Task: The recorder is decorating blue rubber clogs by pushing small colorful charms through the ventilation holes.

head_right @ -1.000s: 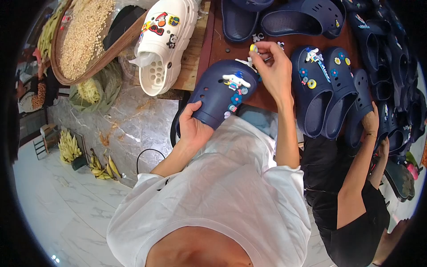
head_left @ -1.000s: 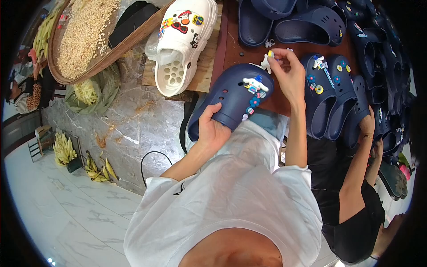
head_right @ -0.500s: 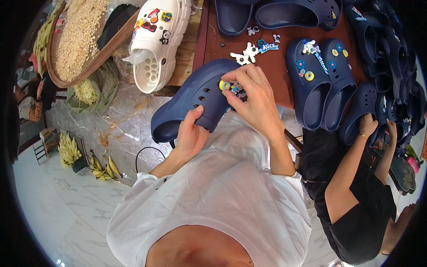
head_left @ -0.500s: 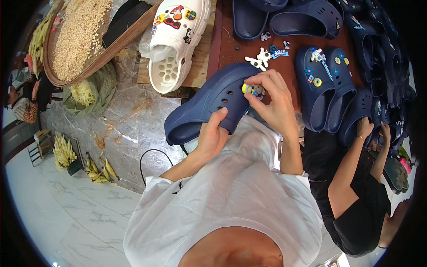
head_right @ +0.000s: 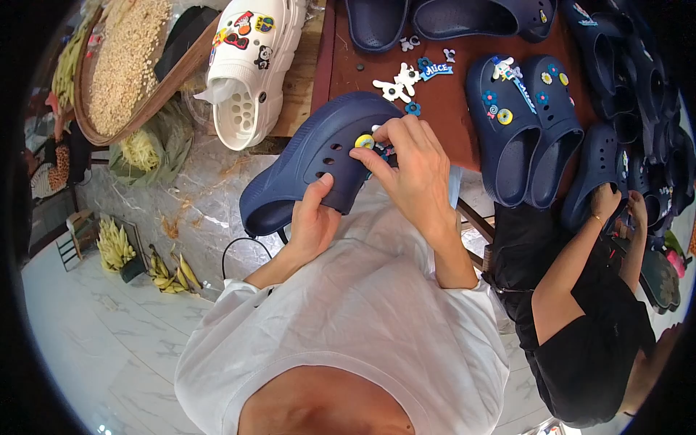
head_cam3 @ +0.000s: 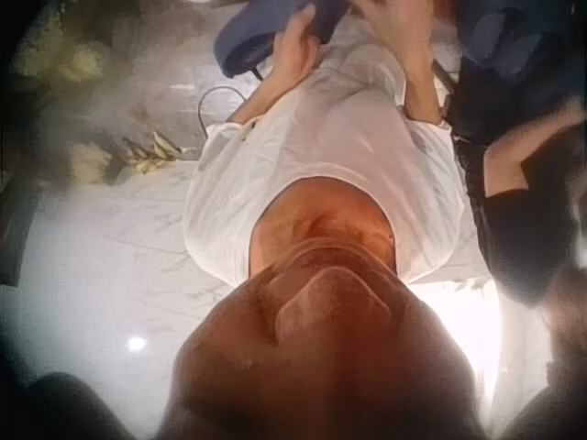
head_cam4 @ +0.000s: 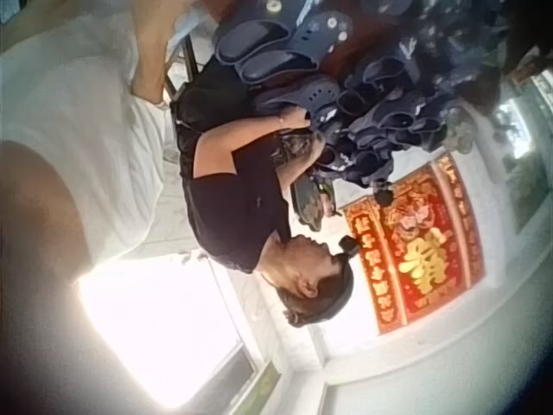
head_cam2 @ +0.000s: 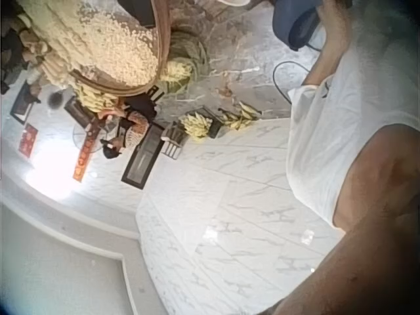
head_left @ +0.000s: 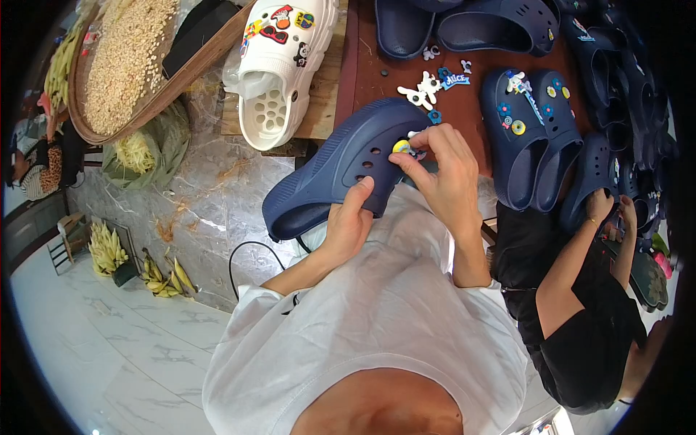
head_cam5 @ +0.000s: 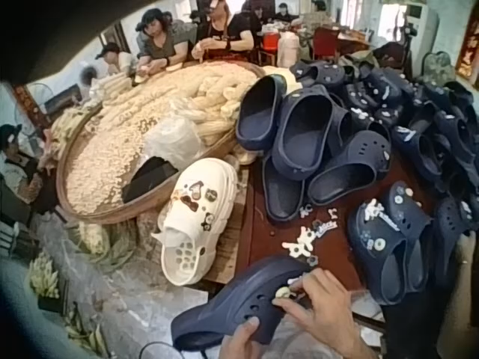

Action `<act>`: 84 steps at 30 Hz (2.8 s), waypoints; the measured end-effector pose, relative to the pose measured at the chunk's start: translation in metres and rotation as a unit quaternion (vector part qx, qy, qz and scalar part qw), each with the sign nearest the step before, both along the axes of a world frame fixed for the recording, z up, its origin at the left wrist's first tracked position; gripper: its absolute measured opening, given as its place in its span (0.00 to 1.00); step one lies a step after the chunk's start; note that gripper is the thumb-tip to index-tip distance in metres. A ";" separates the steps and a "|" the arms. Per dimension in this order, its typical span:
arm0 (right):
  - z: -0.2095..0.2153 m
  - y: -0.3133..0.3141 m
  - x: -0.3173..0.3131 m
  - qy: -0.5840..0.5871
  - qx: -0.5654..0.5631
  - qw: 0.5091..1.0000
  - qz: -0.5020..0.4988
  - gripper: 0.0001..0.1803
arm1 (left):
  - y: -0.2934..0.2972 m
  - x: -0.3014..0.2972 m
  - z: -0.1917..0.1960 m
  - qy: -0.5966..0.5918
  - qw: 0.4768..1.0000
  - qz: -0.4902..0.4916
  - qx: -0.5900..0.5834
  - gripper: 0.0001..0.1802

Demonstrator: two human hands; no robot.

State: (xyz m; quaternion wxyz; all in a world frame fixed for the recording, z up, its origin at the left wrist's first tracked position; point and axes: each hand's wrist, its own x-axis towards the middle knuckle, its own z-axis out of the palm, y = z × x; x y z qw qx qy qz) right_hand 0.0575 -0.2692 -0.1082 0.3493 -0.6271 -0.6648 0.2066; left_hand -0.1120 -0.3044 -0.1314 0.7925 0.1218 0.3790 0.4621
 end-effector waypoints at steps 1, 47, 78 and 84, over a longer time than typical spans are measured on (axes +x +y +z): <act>0.002 0.000 0.000 -0.008 -0.003 1.000 -0.003 0.17 | 0.000 0.000 0.000 0.001 1.000 0.000 -0.001 0.26; -0.001 0.001 0.013 0.193 -0.127 0.973 -0.002 0.04 | 0.000 -0.007 0.007 -0.039 0.994 -0.060 -0.087 0.30; 0.003 -0.001 0.009 0.145 -0.133 0.980 0.020 0.05 | -0.021 -0.028 -0.024 0.139 0.983 -0.106 0.056 0.29; 0.000 -0.002 0.011 0.160 -0.115 0.980 0.005 0.15 | -0.013 -0.029 -0.018 0.110 0.987 -0.119 0.013 0.32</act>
